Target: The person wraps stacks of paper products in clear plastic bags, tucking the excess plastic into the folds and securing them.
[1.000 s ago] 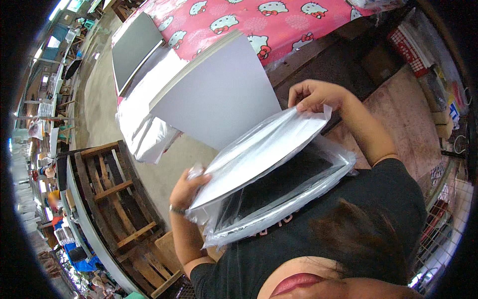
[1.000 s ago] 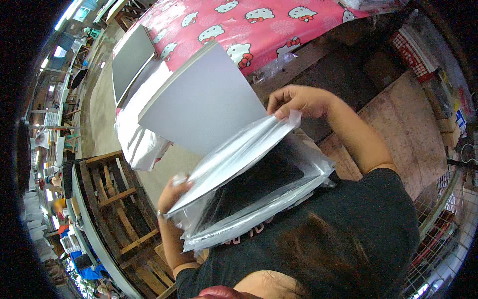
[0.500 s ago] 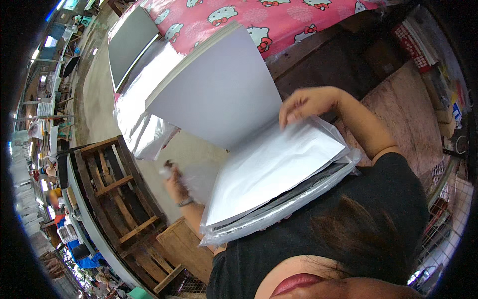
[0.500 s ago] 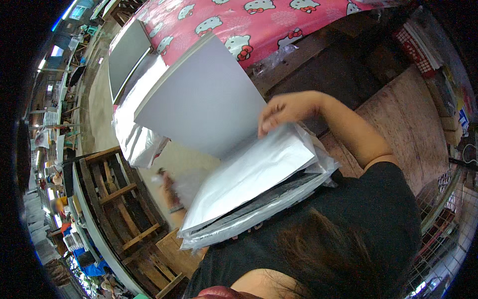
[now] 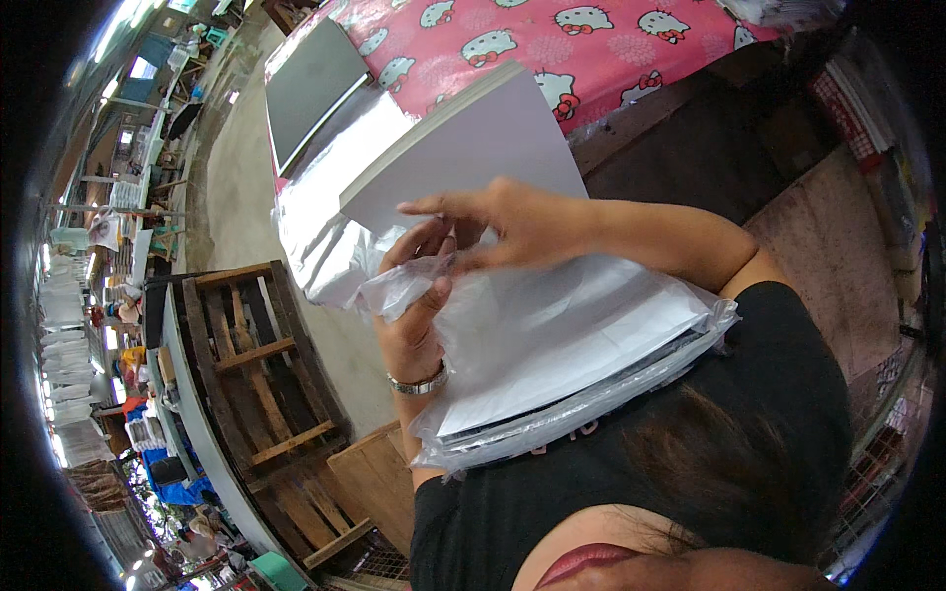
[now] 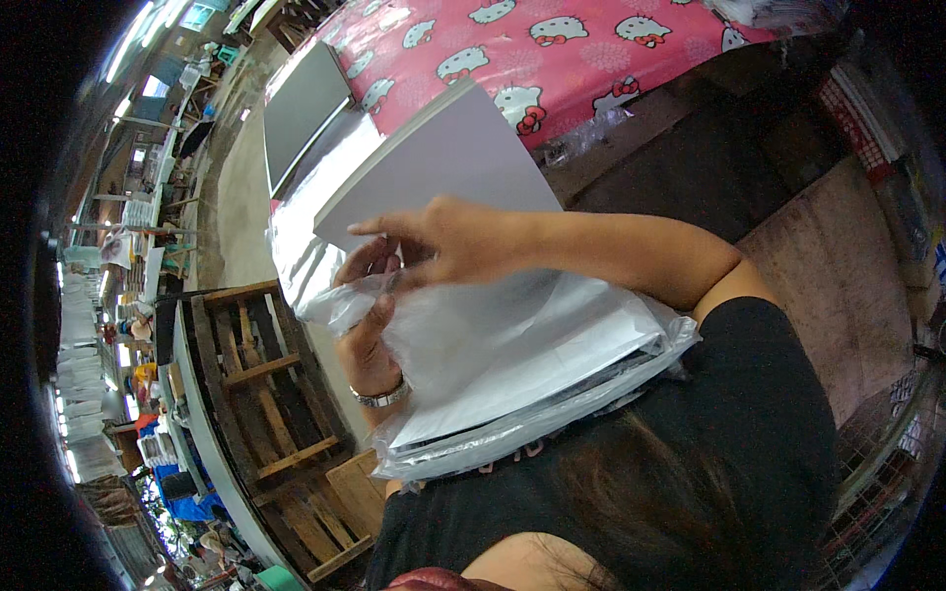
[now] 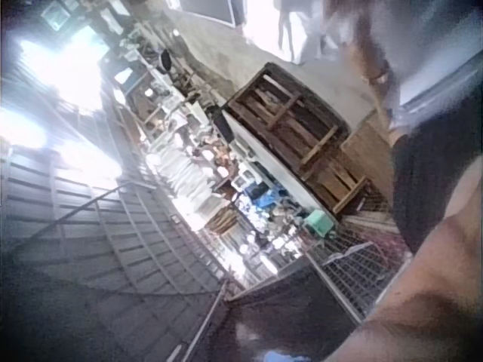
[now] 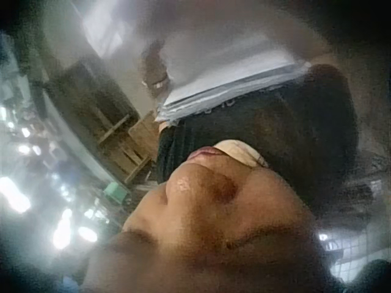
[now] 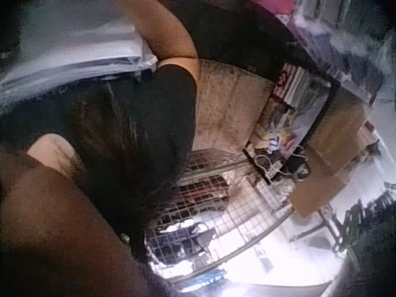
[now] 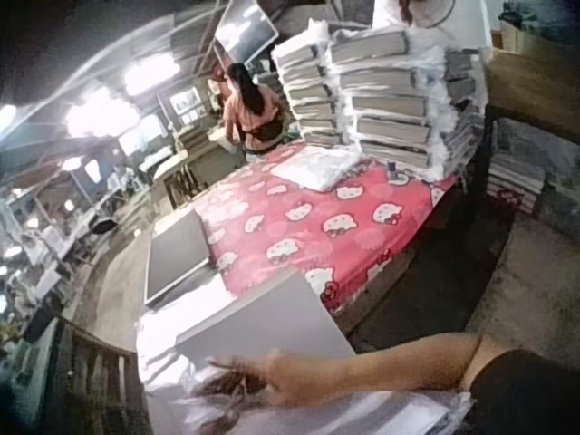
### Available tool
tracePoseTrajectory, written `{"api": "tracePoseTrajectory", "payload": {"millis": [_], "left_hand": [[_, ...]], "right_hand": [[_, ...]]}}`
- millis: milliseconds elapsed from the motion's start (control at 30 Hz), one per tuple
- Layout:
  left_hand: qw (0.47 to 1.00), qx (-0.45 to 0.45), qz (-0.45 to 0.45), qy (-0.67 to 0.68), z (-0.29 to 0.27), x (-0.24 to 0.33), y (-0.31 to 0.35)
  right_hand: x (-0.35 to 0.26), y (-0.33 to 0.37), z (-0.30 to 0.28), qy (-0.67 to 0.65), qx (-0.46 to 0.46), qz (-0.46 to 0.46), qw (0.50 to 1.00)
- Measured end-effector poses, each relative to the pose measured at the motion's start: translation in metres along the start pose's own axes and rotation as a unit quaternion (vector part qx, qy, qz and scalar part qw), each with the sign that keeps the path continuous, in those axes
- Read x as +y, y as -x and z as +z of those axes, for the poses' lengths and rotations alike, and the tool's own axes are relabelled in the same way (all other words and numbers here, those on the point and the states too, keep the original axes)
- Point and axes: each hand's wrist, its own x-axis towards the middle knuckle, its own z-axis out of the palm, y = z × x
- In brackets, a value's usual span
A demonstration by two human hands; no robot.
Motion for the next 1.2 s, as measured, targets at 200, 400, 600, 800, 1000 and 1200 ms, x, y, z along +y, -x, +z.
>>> {"api": "tracePoseTrajectory", "payload": {"millis": [200,400,600,800,1000,1200], "left_hand": [[0.997,-0.003,-0.035,0.074,-0.028,-0.011,-0.007],[0.992,0.123,0.003,0.018,-0.015,-0.016,-0.006],[0.988,0.152,-0.021,-0.031,-0.002,-0.014,-0.002],[0.983,-0.053,-0.063,0.166,-0.045,-0.003,0.017],[0.996,-0.027,-0.046,-0.068,-0.195,-0.121,0.139],[0.954,-0.205,-0.200,0.091,-0.221,-0.101,0.108]], "right_hand": [[0.010,-0.002,-0.022,0.059,0.062,-0.080,0.993],[0.008,-0.013,-0.021,0.032,0.055,0.049,0.997],[0.021,-0.028,-0.013,-0.107,0.153,-0.083,0.979],[0.025,0.013,-0.003,-0.109,-0.280,-0.032,0.953],[0.003,0.026,-0.049,-0.431,-0.174,0.061,0.883],[0.022,0.041,-0.054,-0.197,-0.233,0.003,0.952]]}}
